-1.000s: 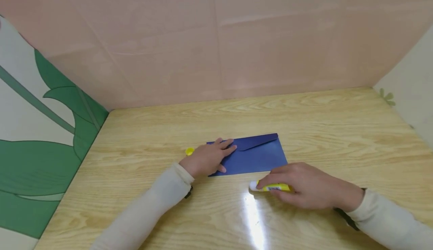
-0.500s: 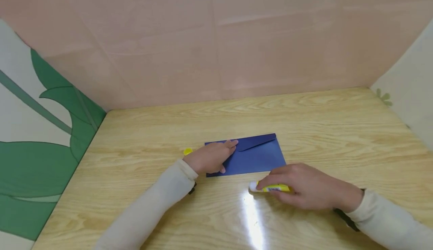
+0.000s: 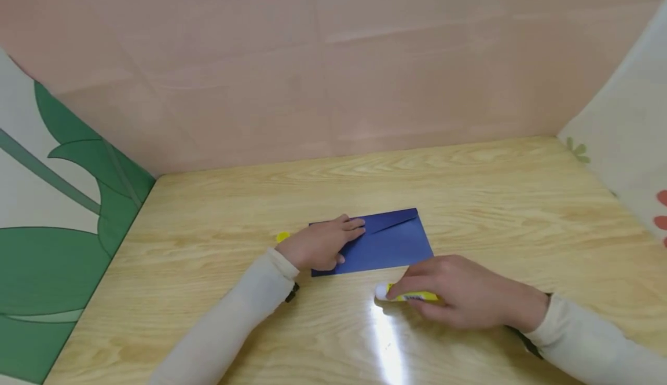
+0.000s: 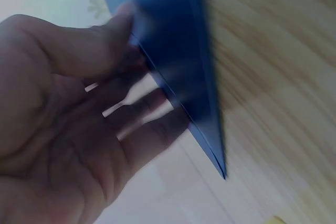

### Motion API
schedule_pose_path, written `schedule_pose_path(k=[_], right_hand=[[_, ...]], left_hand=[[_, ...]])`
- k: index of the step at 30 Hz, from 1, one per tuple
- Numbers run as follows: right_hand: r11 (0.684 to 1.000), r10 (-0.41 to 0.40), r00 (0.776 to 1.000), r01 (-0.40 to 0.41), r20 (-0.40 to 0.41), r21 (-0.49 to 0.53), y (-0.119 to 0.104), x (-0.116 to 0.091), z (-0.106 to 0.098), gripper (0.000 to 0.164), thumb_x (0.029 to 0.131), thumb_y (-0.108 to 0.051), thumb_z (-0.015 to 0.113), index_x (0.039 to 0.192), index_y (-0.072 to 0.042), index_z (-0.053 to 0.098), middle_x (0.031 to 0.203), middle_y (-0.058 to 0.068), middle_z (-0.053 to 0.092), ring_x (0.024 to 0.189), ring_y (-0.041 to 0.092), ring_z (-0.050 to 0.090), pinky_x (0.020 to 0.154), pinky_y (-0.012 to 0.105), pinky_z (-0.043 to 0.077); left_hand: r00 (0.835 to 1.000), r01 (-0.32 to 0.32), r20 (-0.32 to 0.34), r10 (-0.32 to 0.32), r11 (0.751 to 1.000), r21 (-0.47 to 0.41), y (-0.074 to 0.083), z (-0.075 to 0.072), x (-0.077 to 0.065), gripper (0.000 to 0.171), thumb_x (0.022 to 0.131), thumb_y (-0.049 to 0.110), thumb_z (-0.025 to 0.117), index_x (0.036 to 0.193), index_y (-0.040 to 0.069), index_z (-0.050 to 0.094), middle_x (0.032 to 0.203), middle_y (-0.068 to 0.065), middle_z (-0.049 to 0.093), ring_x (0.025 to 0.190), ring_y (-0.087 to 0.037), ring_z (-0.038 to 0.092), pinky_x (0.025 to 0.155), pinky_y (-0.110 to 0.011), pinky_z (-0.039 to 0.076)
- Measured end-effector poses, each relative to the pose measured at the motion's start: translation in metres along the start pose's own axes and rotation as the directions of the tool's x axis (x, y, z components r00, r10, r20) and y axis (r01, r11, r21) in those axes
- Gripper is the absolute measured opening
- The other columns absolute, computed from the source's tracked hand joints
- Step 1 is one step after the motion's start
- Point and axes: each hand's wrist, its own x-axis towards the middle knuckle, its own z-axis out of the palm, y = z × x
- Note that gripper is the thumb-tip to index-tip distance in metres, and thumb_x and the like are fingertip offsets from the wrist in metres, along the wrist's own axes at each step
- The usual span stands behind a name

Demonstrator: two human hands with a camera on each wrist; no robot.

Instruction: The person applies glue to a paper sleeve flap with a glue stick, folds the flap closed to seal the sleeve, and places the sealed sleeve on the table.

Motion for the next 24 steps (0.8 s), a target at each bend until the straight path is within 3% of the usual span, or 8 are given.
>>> schedule_pose_path(k=[3, 8, 11, 18, 21, 24], right_hand=[[1.000, 0.003, 1.000, -0.003, -0.001, -0.006, 0.001, -0.002, -0.001, 0.033, 0.092, -0.016, 0.067, 0.121, -0.033, 0.065, 0.108, -0.021, 0.065, 0.092, -0.003, 0.064, 0.075, 0.021, 0.053], [1.000, 0.016, 1.000, -0.016, -0.005, -0.011, 0.000, -0.005, 0.000, 0.034, 0.092, -0.016, 0.068, 0.121, -0.034, 0.065, 0.108, -0.022, 0.065, 0.092, -0.003, 0.064, 0.074, 0.021, 0.053], [1.000, 0.024, 1.000, -0.024, -0.002, -0.013, -0.001, -0.005, 0.000, 0.034, 0.092, -0.017, 0.068, 0.122, -0.034, 0.065, 0.107, -0.022, 0.064, 0.091, -0.004, 0.063, 0.074, 0.021, 0.053], [0.999, 0.024, 1.000, -0.024, -0.006, -0.034, -0.003, -0.006, -0.001, 0.035, 0.091, -0.018, 0.069, 0.120, -0.035, 0.066, 0.105, -0.023, 0.063, 0.088, -0.005, 0.061, 0.072, 0.020, 0.051], [0.999, 0.024, 1.000, -0.024, -0.006, -0.035, -0.002, -0.005, -0.002, 0.034, 0.091, -0.018, 0.069, 0.120, -0.035, 0.066, 0.106, -0.023, 0.064, 0.089, -0.004, 0.062, 0.072, 0.021, 0.052], [0.999, 0.024, 1.000, -0.024, -0.003, -0.027, -0.002, -0.004, -0.001, 0.034, 0.092, -0.018, 0.069, 0.121, -0.035, 0.065, 0.108, -0.023, 0.065, 0.092, -0.003, 0.063, 0.074, 0.023, 0.054]], left_hand=[[1.000, -0.003, -0.021, 0.002, 1.000, -0.010, 0.000, 0.004, 0.003, 0.058, 0.103, 0.018, 0.052, 0.157, 0.018, 0.031, 0.166, 0.004, 0.024, 0.154, -0.026, 0.023, 0.118, -0.035, 0.036], [0.996, 0.016, -0.087, -0.002, 0.985, 0.169, 0.011, 0.005, 0.017, 0.052, 0.105, 0.020, 0.046, 0.156, 0.021, 0.034, 0.161, 0.005, 0.034, 0.144, -0.019, 0.038, 0.093, -0.031, 0.057], [0.995, 0.061, -0.091, -0.045, 0.980, 0.190, 0.020, 0.001, 0.026, 0.054, 0.103, 0.021, 0.048, 0.155, 0.023, 0.035, 0.160, 0.008, 0.034, 0.137, -0.018, 0.043, 0.082, -0.031, 0.058], [0.991, 0.131, -0.051, -0.126, 0.982, 0.135, 0.034, -0.010, 0.043, 0.060, 0.100, 0.027, 0.049, 0.157, 0.031, 0.030, 0.158, 0.012, 0.034, 0.136, -0.024, 0.041, 0.085, -0.038, 0.056], [0.988, 0.152, -0.022, -0.151, 0.979, 0.138, 0.036, -0.012, 0.050, 0.060, 0.102, 0.040, 0.046, 0.157, 0.039, 0.023, 0.160, 0.012, 0.033, 0.136, -0.027, 0.044, 0.090, -0.040, 0.055], [0.981, 0.179, 0.042, -0.189, 0.967, 0.180, 0.036, -0.015, 0.055, 0.062, 0.102, 0.057, 0.040, 0.157, 0.048, 0.012, 0.162, 0.011, 0.029, 0.128, -0.024, 0.054, 0.087, -0.037, 0.057]])
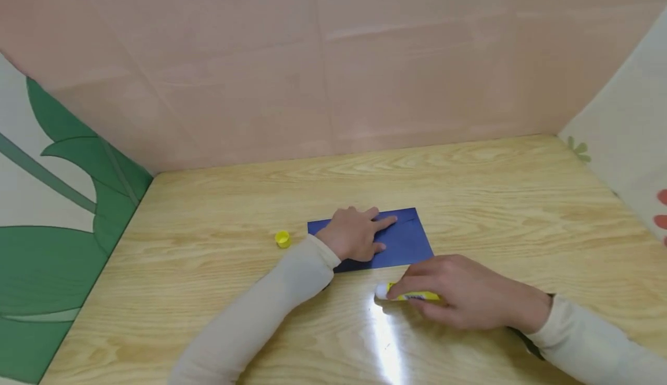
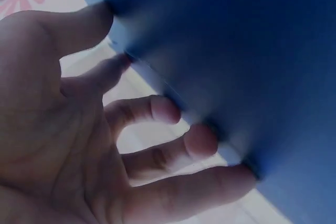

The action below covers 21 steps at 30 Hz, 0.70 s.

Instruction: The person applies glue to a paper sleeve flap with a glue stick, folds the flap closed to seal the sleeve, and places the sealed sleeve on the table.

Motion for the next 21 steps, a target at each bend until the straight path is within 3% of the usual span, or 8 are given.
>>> schedule_pose_path(k=[4, 7, 12, 17, 21], right_hand=[[1.000, -0.010, 1.000, 0.009, 0.007, 0.022, -0.002, 0.004, 0.001, 0.034, 0.092, -0.017, 0.068, 0.121, -0.035, 0.065, 0.109, -0.023, 0.066, 0.094, -0.002, 0.064, 0.076, 0.024, 0.054], [0.999, -0.022, 1.000, 0.022, 0.010, 0.035, -0.004, 0.007, 0.004, 0.034, 0.091, -0.017, 0.068, 0.121, -0.035, 0.066, 0.109, -0.023, 0.067, 0.095, -0.002, 0.065, 0.077, 0.023, 0.054], [0.999, -0.039, 0.999, 0.039, 0.011, 0.030, -0.006, 0.007, 0.004, 0.034, 0.091, -0.017, 0.068, 0.120, -0.035, 0.066, 0.109, -0.022, 0.067, 0.096, -0.001, 0.065, 0.078, 0.024, 0.054], [0.999, -0.035, 0.999, 0.035, -0.002, 0.029, -0.004, 0.005, 0.001, 0.033, 0.091, -0.016, 0.069, 0.119, -0.033, 0.067, 0.107, -0.023, 0.066, 0.091, -0.003, 0.063, 0.076, 0.021, 0.053], [0.999, -0.038, 0.999, 0.038, -0.011, 0.023, -0.002, 0.004, 0.001, 0.033, 0.090, -0.016, 0.069, 0.119, -0.032, 0.067, 0.105, -0.022, 0.065, 0.089, -0.004, 0.061, 0.074, 0.020, 0.052]], left_hand=[[0.996, 0.028, 0.089, -0.027, 1.000, -0.005, -0.002, -0.005, 0.002, 0.071, 0.097, 0.065, 0.041, 0.154, 0.054, 0.001, 0.161, 0.003, 0.032, 0.112, -0.022, 0.064, 0.083, -0.033, 0.057], [0.990, 0.052, 0.135, -0.043, 0.997, -0.060, -0.004, -0.010, 0.001, 0.077, 0.095, 0.064, 0.049, 0.153, 0.056, 0.000, 0.156, -0.005, 0.039, 0.106, -0.023, 0.064, 0.086, -0.034, 0.057], [0.980, 0.082, 0.188, -0.065, 0.993, -0.082, -0.003, -0.016, -0.001, 0.080, 0.094, 0.062, 0.052, 0.151, 0.058, -0.004, 0.154, -0.011, 0.041, 0.115, -0.026, 0.061, 0.092, -0.037, 0.056], [0.989, 0.058, 0.137, -0.049, 0.996, -0.062, 0.002, -0.011, -0.002, 0.077, 0.095, 0.059, 0.049, 0.154, 0.054, 0.000, 0.152, -0.007, 0.043, 0.118, -0.025, 0.061, 0.092, -0.036, 0.056], [0.999, 0.026, 0.046, -0.021, 0.993, -0.113, 0.003, -0.002, -0.005, 0.071, 0.098, 0.054, 0.048, 0.158, 0.040, 0.013, 0.155, -0.003, 0.043, 0.128, -0.027, 0.058, 0.095, -0.038, 0.056]])
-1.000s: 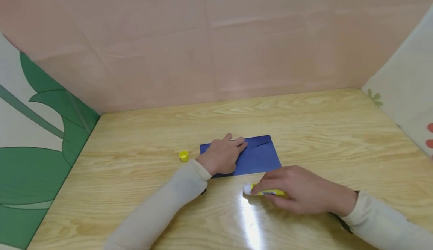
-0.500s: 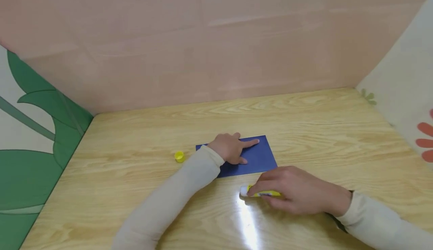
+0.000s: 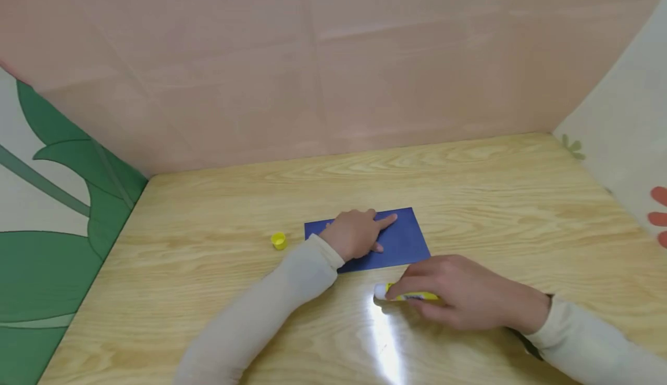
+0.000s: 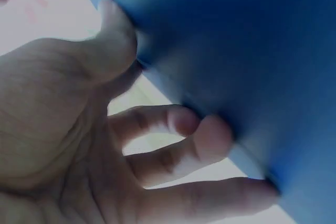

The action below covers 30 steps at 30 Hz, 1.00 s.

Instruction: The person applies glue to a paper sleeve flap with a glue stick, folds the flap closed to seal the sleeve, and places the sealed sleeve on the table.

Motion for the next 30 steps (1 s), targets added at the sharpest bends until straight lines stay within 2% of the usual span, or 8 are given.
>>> schedule_pose_path(k=[4, 7, 11, 14, 18, 21, 23, 30], right_hand=[[1.000, 0.002, 1.000, -0.002, -0.008, -0.020, -0.001, -0.002, 0.000, 0.035, 0.089, -0.016, 0.070, 0.120, -0.033, 0.067, 0.105, -0.022, 0.065, 0.089, -0.004, 0.061, 0.074, 0.019, 0.052], [0.999, 0.015, 1.000, -0.015, -0.012, -0.030, -0.002, -0.005, 0.000, 0.037, 0.087, -0.016, 0.072, 0.120, -0.034, 0.067, 0.105, -0.021, 0.066, 0.089, -0.004, 0.061, 0.073, 0.020, 0.052], [0.999, 0.027, 1.000, -0.028, -0.014, -0.035, -0.003, -0.008, -0.001, 0.041, 0.086, -0.014, 0.073, 0.120, -0.035, 0.066, 0.105, -0.021, 0.066, 0.088, -0.004, 0.061, 0.072, 0.021, 0.052], [0.999, 0.026, 0.999, -0.027, -0.020, -0.041, -0.004, -0.010, -0.001, 0.041, 0.086, -0.015, 0.073, 0.121, -0.035, 0.066, 0.104, -0.021, 0.065, 0.086, -0.005, 0.060, 0.071, 0.021, 0.052], [0.999, 0.019, 0.999, -0.020, -0.032, -0.041, -0.004, -0.011, -0.001, 0.039, 0.086, -0.016, 0.073, 0.120, -0.034, 0.067, 0.103, -0.021, 0.065, 0.085, -0.005, 0.059, 0.071, 0.019, 0.051], [0.999, 0.026, 0.999, -0.027, -0.031, -0.040, -0.004, -0.011, -0.002, 0.038, 0.086, -0.016, 0.073, 0.119, -0.034, 0.067, 0.103, -0.021, 0.065, 0.086, -0.005, 0.060, 0.071, 0.019, 0.051], [0.998, 0.039, 0.999, -0.039, -0.024, -0.039, -0.004, -0.011, -0.003, 0.037, 0.087, -0.016, 0.073, 0.119, -0.034, 0.067, 0.103, -0.021, 0.065, 0.086, -0.005, 0.060, 0.071, 0.020, 0.052], [0.998, 0.039, 0.999, -0.040, -0.018, -0.049, -0.004, -0.012, -0.004, 0.036, 0.089, -0.017, 0.072, 0.120, -0.034, 0.067, 0.106, -0.021, 0.065, 0.089, -0.003, 0.062, 0.072, 0.024, 0.054]], left_hand=[[0.996, -0.031, -0.091, 0.024, 0.997, -0.073, -0.002, 0.008, -0.006, 0.065, 0.101, 0.045, 0.050, 0.157, 0.021, 0.028, 0.158, -0.002, 0.041, 0.136, -0.028, 0.052, 0.098, -0.043, 0.055], [0.988, -0.052, -0.147, 0.038, 0.994, -0.092, -0.004, 0.012, -0.009, 0.056, 0.102, 0.039, 0.052, 0.150, 0.012, 0.043, 0.153, -0.003, 0.048, 0.135, -0.024, 0.053, 0.102, -0.039, 0.053], [0.981, -0.030, -0.192, -0.005, 0.983, -0.178, -0.006, 0.017, -0.012, 0.037, 0.104, 0.029, 0.050, 0.131, 0.009, 0.065, 0.112, -0.003, 0.071, 0.106, -0.014, 0.067, 0.100, -0.030, 0.053], [0.970, -0.015, -0.240, -0.036, 0.978, -0.208, -0.005, 0.019, -0.015, 0.033, 0.107, 0.023, 0.045, 0.109, 0.009, 0.074, 0.088, -0.002, 0.068, 0.089, -0.013, 0.066, 0.093, -0.029, 0.055], [0.944, -0.017, -0.330, 0.003, 0.999, -0.039, -0.004, 0.022, -0.018, 0.028, 0.104, 0.028, 0.052, 0.108, 0.012, 0.075, 0.108, -0.002, 0.070, 0.101, -0.018, 0.066, 0.088, -0.036, 0.057], [0.920, -0.021, -0.388, 0.055, 0.996, 0.091, -0.003, 0.023, -0.019, 0.033, 0.096, 0.036, 0.065, 0.118, 0.013, 0.072, 0.117, -0.001, 0.066, 0.104, -0.020, 0.063, 0.084, -0.035, 0.057], [0.914, -0.047, -0.396, 0.094, 0.991, 0.127, -0.002, 0.022, -0.018, 0.039, 0.091, 0.038, 0.071, 0.122, 0.014, 0.070, 0.121, -0.001, 0.064, 0.106, -0.020, 0.060, 0.087, -0.032, 0.056], [0.946, -0.186, -0.256, 0.198, 0.980, 0.070, -0.007, 0.014, -0.011, 0.058, 0.089, 0.032, 0.073, 0.143, 0.015, 0.055, 0.142, 0.000, 0.055, 0.122, -0.020, 0.053, 0.104, -0.027, 0.048]])
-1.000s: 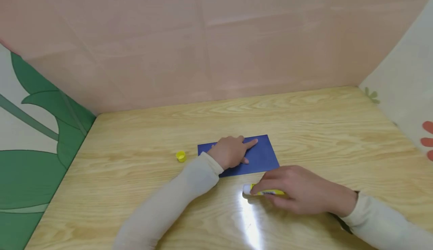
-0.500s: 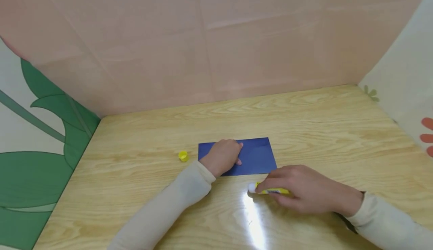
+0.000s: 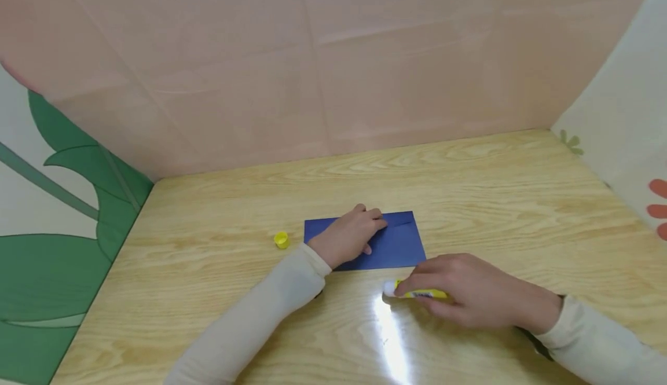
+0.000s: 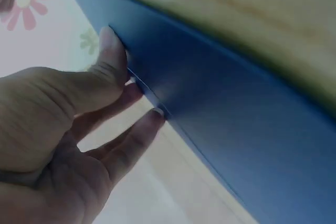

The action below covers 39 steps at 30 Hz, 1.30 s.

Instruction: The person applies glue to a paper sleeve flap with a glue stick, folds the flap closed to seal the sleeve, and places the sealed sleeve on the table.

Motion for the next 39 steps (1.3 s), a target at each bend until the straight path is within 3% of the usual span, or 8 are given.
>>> schedule_pose_path(k=[6, 13, 17, 22, 25, 32, 35, 39], right_hand=[[1.000, -0.015, 1.000, 0.015, -0.002, -0.006, 0.001, -0.001, 0.001, 0.036, 0.089, -0.017, 0.072, 0.120, -0.034, 0.067, 0.108, -0.021, 0.067, 0.091, -0.001, 0.064, 0.073, 0.026, 0.055], [0.999, -0.033, 0.999, 0.033, -0.012, 0.024, 0.001, 0.001, 0.003, 0.036, 0.090, -0.016, 0.071, 0.121, -0.034, 0.066, 0.110, -0.021, 0.067, 0.094, 0.000, 0.065, 0.075, 0.027, 0.056], [0.999, -0.036, 0.999, 0.036, -0.013, 0.021, 0.001, 0.000, 0.003, 0.037, 0.089, -0.016, 0.071, 0.121, -0.034, 0.066, 0.109, -0.022, 0.067, 0.093, -0.001, 0.065, 0.074, 0.025, 0.055], [1.000, -0.019, 1.000, 0.019, -0.003, 0.018, 0.001, -0.002, 0.001, 0.036, 0.089, -0.016, 0.071, 0.120, -0.035, 0.067, 0.109, -0.022, 0.067, 0.093, -0.001, 0.065, 0.074, 0.026, 0.055], [1.000, -0.011, 1.000, 0.011, 0.000, 0.018, 0.002, -0.003, 0.000, 0.036, 0.089, -0.017, 0.071, 0.120, -0.035, 0.066, 0.109, -0.022, 0.067, 0.093, -0.001, 0.064, 0.074, 0.026, 0.055], [1.000, -0.027, 1.000, 0.027, -0.016, 0.007, 0.002, -0.004, 0.001, 0.036, 0.088, -0.016, 0.072, 0.119, -0.034, 0.067, 0.108, -0.022, 0.066, 0.092, -0.001, 0.064, 0.073, 0.024, 0.054], [0.999, -0.031, 0.999, 0.031, -0.016, 0.008, 0.002, -0.003, 0.002, 0.036, 0.088, -0.016, 0.072, 0.119, -0.034, 0.067, 0.109, -0.022, 0.066, 0.092, -0.001, 0.064, 0.074, 0.024, 0.054], [0.999, -0.046, 0.999, 0.046, -0.015, 0.025, 0.002, -0.004, 0.003, 0.036, 0.089, -0.016, 0.071, 0.120, -0.034, 0.066, 0.110, -0.023, 0.066, 0.094, -0.001, 0.064, 0.075, 0.024, 0.054]], left_hand=[[0.995, -0.047, 0.093, 0.036, 0.993, 0.113, 0.002, -0.008, 0.010, 0.070, 0.090, 0.033, 0.073, 0.152, 0.023, 0.042, 0.150, 0.002, 0.045, 0.120, -0.021, 0.052, 0.104, -0.028, 0.047], [0.981, 0.024, 0.189, -0.047, 0.992, 0.127, 0.016, -0.023, 0.023, 0.090, 0.086, 0.016, 0.079, 0.156, 0.040, 0.027, 0.153, 0.005, 0.040, 0.122, -0.027, 0.053, 0.088, -0.028, 0.056], [0.973, 0.032, 0.220, -0.063, 0.989, 0.143, 0.018, -0.023, 0.027, 0.097, 0.083, 0.017, 0.081, 0.157, 0.041, 0.022, 0.156, 0.007, 0.034, 0.127, -0.025, 0.049, 0.086, -0.025, 0.056], [0.982, -0.071, 0.188, 0.037, 0.982, 0.174, 0.018, -0.020, 0.033, 0.090, 0.084, 0.015, 0.080, 0.157, 0.027, 0.028, 0.163, 0.005, 0.026, 0.140, -0.022, 0.040, 0.103, -0.024, 0.049], [0.986, -0.099, 0.154, 0.071, 0.978, 0.183, 0.017, -0.018, 0.034, 0.082, 0.084, 0.014, 0.080, 0.154, 0.020, 0.038, 0.161, 0.006, 0.034, 0.138, -0.019, 0.043, 0.109, -0.023, 0.044], [0.994, -0.112, 0.024, 0.111, 0.991, 0.071, 0.009, -0.012, 0.027, 0.048, 0.080, 0.001, 0.080, 0.125, 0.014, 0.069, 0.129, 0.002, 0.066, 0.115, -0.013, 0.063, 0.101, -0.021, 0.050], [0.995, -0.102, -0.008, 0.102, 0.995, 0.018, 0.007, -0.011, 0.025, 0.042, 0.075, -0.002, 0.083, 0.112, 0.014, 0.074, 0.114, 0.002, 0.068, 0.107, -0.012, 0.064, 0.096, -0.021, 0.052], [0.993, -0.116, -0.001, 0.117, 0.991, 0.058, 0.008, -0.013, 0.025, 0.044, 0.081, 0.002, 0.081, 0.121, 0.016, 0.071, 0.117, 0.001, 0.064, 0.109, -0.013, 0.060, 0.097, -0.022, 0.052]])
